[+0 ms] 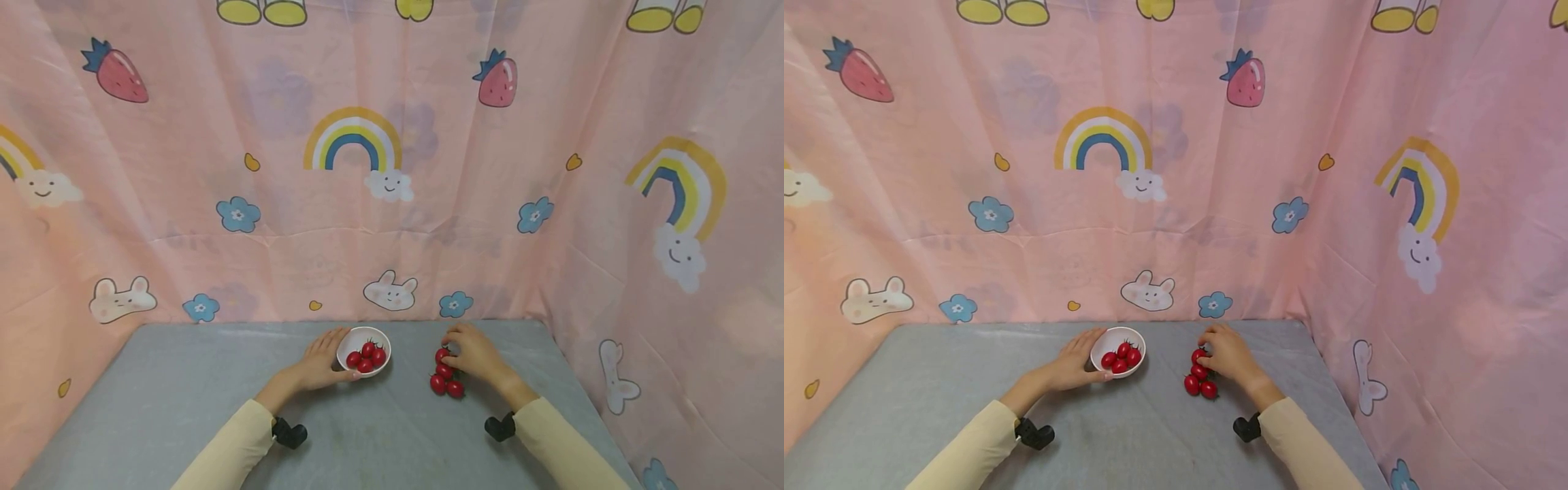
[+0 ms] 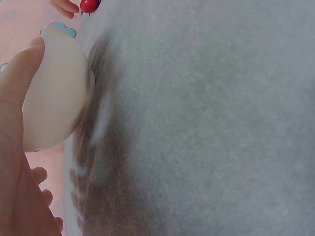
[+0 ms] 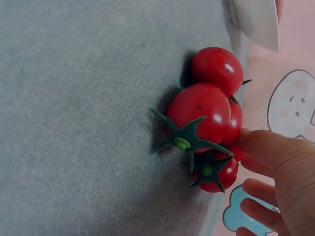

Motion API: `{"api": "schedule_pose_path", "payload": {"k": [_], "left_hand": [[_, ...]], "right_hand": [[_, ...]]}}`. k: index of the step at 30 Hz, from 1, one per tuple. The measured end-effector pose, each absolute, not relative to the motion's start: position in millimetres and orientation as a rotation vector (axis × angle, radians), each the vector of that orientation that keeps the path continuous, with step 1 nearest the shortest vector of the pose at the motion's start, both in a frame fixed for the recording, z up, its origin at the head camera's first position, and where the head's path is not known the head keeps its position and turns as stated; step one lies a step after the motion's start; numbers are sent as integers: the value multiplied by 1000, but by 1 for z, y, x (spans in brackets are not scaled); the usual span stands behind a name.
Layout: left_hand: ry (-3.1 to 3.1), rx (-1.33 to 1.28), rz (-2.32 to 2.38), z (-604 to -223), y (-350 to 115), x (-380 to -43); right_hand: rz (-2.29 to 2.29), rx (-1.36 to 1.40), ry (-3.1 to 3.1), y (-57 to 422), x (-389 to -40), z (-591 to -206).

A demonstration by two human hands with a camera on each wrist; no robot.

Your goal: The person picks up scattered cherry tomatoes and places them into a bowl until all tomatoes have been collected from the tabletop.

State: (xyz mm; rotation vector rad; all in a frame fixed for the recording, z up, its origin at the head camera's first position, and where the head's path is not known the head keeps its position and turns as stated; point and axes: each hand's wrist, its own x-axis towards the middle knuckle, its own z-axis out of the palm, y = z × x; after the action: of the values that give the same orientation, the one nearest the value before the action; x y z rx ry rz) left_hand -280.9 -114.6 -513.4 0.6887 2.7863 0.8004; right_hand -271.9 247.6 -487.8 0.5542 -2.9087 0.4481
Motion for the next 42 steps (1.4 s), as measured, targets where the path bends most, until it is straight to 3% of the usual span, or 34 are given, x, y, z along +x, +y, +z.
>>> {"api": "schedule_pose_path", "payload": {"k": [42], "left_hand": [[2766,684,810,-513,-116,-282]], "right_hand": [[417,560,-2908,237,-284,-489]]}}
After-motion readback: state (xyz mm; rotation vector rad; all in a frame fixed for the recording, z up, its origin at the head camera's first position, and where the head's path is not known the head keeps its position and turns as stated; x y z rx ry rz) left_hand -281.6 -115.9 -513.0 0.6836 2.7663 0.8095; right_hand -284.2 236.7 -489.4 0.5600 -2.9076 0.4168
